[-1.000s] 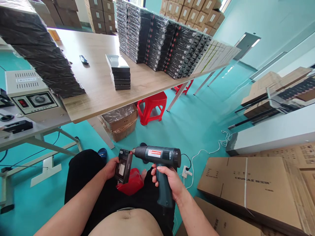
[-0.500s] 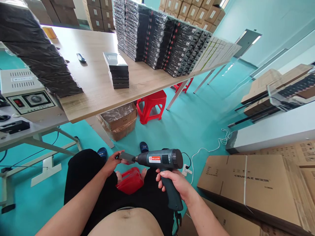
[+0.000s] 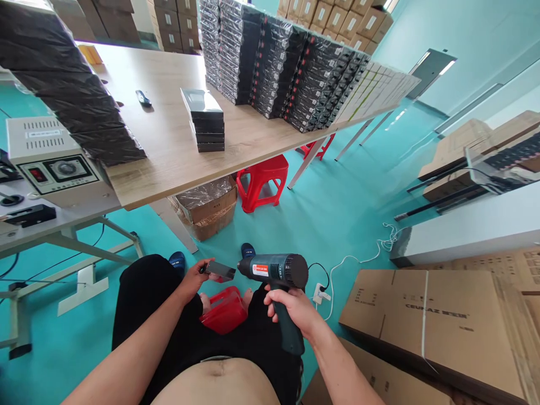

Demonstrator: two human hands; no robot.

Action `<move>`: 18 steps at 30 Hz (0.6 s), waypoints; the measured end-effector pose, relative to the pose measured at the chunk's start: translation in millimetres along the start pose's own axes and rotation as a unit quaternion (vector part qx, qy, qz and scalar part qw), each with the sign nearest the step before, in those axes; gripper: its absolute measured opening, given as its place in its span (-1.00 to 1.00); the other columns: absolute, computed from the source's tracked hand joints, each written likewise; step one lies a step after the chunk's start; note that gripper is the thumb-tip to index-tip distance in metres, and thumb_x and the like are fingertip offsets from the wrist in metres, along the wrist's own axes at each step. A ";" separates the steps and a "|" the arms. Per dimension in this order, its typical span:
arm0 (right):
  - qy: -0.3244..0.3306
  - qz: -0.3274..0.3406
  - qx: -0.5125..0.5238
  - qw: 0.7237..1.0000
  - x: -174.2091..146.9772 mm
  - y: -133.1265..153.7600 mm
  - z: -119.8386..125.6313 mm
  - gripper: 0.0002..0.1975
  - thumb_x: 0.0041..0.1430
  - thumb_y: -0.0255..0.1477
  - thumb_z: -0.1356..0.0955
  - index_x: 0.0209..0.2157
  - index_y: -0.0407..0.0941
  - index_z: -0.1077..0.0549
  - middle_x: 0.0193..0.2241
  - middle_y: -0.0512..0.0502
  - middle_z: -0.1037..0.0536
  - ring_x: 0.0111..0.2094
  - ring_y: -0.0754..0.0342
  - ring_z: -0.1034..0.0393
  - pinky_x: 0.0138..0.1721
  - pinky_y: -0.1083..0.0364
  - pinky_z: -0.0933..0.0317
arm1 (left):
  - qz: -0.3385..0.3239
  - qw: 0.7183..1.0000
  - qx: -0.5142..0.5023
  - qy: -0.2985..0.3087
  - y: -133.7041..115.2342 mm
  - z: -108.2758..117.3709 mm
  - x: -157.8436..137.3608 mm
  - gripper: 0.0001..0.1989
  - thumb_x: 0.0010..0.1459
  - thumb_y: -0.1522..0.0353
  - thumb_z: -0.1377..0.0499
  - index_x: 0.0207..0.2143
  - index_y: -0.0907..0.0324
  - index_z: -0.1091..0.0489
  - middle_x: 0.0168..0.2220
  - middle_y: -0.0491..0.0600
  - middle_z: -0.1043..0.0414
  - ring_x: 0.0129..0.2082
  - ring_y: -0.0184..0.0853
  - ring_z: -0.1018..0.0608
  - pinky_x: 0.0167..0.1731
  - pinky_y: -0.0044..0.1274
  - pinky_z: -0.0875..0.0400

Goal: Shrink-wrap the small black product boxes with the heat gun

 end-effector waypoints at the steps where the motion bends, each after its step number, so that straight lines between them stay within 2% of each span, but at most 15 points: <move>1: 0.010 -0.009 -0.003 1.000 -0.1 -1.5 -2.0 -0.69 0.06 -0.31 -0.37 -0.19 -0.20 -0.51 -0.40 -0.12 -0.56 -0.49 0.11 -0.43 -0.49 0.13 -0.32 | -0.001 1.000 0.002 0.007 -1.0 -1.6 -0.4 -0.55 -0.31 0.57 -0.26 -0.25 0.16 -0.50 -0.30 -0.08 -0.51 -0.20 -0.21 -0.50 -0.12 -0.45 -0.33; 4: 0.052 -0.014 0.008 0.999 -0.4 -3.2 -11.7 -0.67 0.05 -0.32 -0.38 -0.18 -0.21 -0.51 -0.39 -0.13 -0.57 -0.49 0.11 -0.43 -0.51 0.14 -0.31 | -0.006 1.000 0.014 0.014 -3.4 -4.0 -1.0 -0.58 -0.31 0.58 -0.23 -0.29 0.16 -0.50 -0.33 -0.09 -0.50 -0.21 -0.20 -0.49 -0.14 -0.45 -0.34; 7: 0.000 0.020 0.046 0.999 2.3 4.8 -1.8 -0.66 0.06 -0.29 -0.38 -0.16 -0.20 -0.49 -0.38 -0.12 -0.56 -0.47 0.11 -0.43 -0.49 0.14 -0.33 | -0.010 1.000 0.016 0.015 -4.4 -5.2 -1.3 -0.62 -0.31 0.56 -0.23 -0.32 0.17 -0.49 -0.37 -0.09 -0.49 -0.26 -0.21 -0.49 -0.18 -0.44 -0.35; 9: -0.027 0.019 0.051 0.998 3.3 7.4 5.0 -0.67 0.05 -0.29 -0.38 -0.18 -0.20 -0.49 -0.40 -0.12 -0.56 -0.48 0.11 -0.43 -0.50 0.14 -0.33 | -0.009 1.000 0.011 0.023 -4.0 -6.9 -1.5 -0.64 -0.30 0.56 -0.21 -0.33 0.18 -0.47 -0.40 -0.11 -0.47 -0.32 -0.24 -0.48 -0.24 -0.47 -0.36; 14: 0.055 -0.002 0.019 0.998 2.4 9.1 -13.9 -0.67 0.04 -0.32 -0.39 -0.18 -0.20 -0.50 -0.39 -0.14 -0.58 -0.49 0.09 -0.44 -0.52 0.14 -0.32 | -0.023 0.999 0.022 0.011 -7.2 -3.6 0.6 -0.69 -0.32 0.59 -0.17 -0.42 0.19 -0.46 -0.48 -0.14 -0.42 -0.39 -0.31 -0.43 -0.32 -0.54 -0.30; 16: 0.027 0.010 0.009 1.000 4.7 10.6 -11.2 -0.68 0.05 -0.31 -0.39 -0.19 -0.20 -0.51 -0.41 -0.13 -0.58 -0.50 0.11 -0.43 -0.49 0.14 -0.33 | -0.025 1.000 0.011 -0.006 -7.0 0.9 1.4 -0.66 -0.34 0.59 -0.15 -0.41 0.20 -0.46 -0.47 -0.14 -0.42 -0.38 -0.31 -0.43 -0.34 -0.55 -0.29; 18: -0.010 0.012 0.004 1.000 7.2 10.1 -4.6 -0.70 0.05 -0.30 -0.38 -0.22 -0.20 -0.52 -0.45 -0.11 -0.57 -0.52 0.12 -0.42 -0.49 0.15 -0.33 | 0.003 0.999 -0.026 -0.031 0.2 7.9 1.5 -0.63 -0.36 0.58 -0.12 -0.39 0.19 -0.45 -0.47 -0.14 -0.43 -0.41 -0.32 -0.43 -0.41 -0.57 -0.28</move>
Point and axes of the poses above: each hand's wrist, its own x-axis towards the middle knuckle, its own z-axis out of the back of the hand, y = z × x, the point moved 10 cm from there along x, towards the middle knuckle
